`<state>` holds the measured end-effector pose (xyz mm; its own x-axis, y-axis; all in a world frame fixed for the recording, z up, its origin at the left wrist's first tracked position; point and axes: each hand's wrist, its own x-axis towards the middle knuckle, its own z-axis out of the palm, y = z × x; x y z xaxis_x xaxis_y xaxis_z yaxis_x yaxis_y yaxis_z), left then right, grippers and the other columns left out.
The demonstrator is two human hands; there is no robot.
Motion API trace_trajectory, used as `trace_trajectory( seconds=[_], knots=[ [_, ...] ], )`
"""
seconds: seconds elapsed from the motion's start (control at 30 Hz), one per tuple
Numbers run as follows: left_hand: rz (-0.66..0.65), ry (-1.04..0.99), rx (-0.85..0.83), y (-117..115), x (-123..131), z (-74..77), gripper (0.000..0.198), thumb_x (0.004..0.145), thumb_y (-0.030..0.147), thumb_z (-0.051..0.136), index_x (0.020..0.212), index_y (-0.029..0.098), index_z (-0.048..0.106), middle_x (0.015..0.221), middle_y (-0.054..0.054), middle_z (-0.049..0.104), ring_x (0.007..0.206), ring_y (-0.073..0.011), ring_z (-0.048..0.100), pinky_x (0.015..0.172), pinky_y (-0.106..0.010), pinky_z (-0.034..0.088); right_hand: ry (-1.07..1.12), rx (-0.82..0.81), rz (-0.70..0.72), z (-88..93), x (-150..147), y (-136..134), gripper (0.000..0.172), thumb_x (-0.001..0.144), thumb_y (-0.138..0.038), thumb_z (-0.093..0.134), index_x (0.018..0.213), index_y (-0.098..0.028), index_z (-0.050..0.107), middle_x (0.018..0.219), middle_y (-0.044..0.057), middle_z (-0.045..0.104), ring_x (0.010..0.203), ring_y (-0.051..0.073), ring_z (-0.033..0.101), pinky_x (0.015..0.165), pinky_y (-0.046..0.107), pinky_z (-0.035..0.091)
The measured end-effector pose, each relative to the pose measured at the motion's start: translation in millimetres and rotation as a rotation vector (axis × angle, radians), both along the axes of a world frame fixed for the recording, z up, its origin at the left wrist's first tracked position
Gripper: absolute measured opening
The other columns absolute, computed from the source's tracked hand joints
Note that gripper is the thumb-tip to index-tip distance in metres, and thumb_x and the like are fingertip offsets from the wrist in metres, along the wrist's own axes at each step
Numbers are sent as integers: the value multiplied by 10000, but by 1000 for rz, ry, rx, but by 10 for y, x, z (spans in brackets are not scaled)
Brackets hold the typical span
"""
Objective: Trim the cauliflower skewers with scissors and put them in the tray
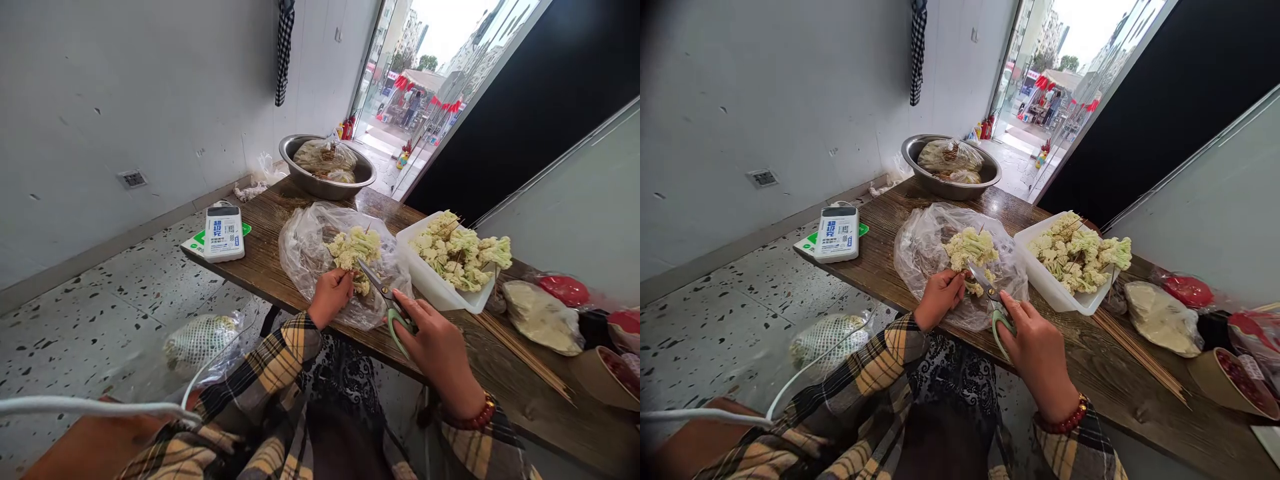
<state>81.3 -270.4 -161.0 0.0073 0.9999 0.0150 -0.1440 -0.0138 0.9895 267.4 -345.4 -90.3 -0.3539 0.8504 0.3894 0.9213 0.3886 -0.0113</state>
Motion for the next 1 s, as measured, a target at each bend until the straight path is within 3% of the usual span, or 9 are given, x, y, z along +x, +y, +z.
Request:
trace_trajectory(
  seconds=[0.33, 0.73, 1.0],
  knots=[
    [38, 136, 52, 10, -13, -4, 466, 853, 484, 507, 485, 198, 482, 387, 37, 427, 393, -97, 395, 428, -239, 271, -48, -10, -22, 45, -61, 65, 436, 890, -377, 540, 1299, -228, 575, 960, 36, 688, 628, 139, 622, 553, 266, 409],
    [172, 318, 209, -67, -28, 62, 422, 885, 324, 470, 480, 201, 466, 476, 8, 481, 520, -131, 455, 573, -263, 304, -145, -37, -24, 275, -123, 84, 405, 869, -383, 574, 1246, -238, 603, 921, 31, 711, 691, 190, 657, 511, 281, 375],
    [164, 320, 207, -58, -25, 55, 420, 881, 320, 461, 479, 201, 469, 475, 9, 482, 520, -133, 463, 595, -261, 326, -182, -22, 5, 248, -98, 132, 400, 852, -309, 579, 1246, -246, 603, 941, 40, 728, 699, 186, 669, 506, 267, 377]
  ],
)
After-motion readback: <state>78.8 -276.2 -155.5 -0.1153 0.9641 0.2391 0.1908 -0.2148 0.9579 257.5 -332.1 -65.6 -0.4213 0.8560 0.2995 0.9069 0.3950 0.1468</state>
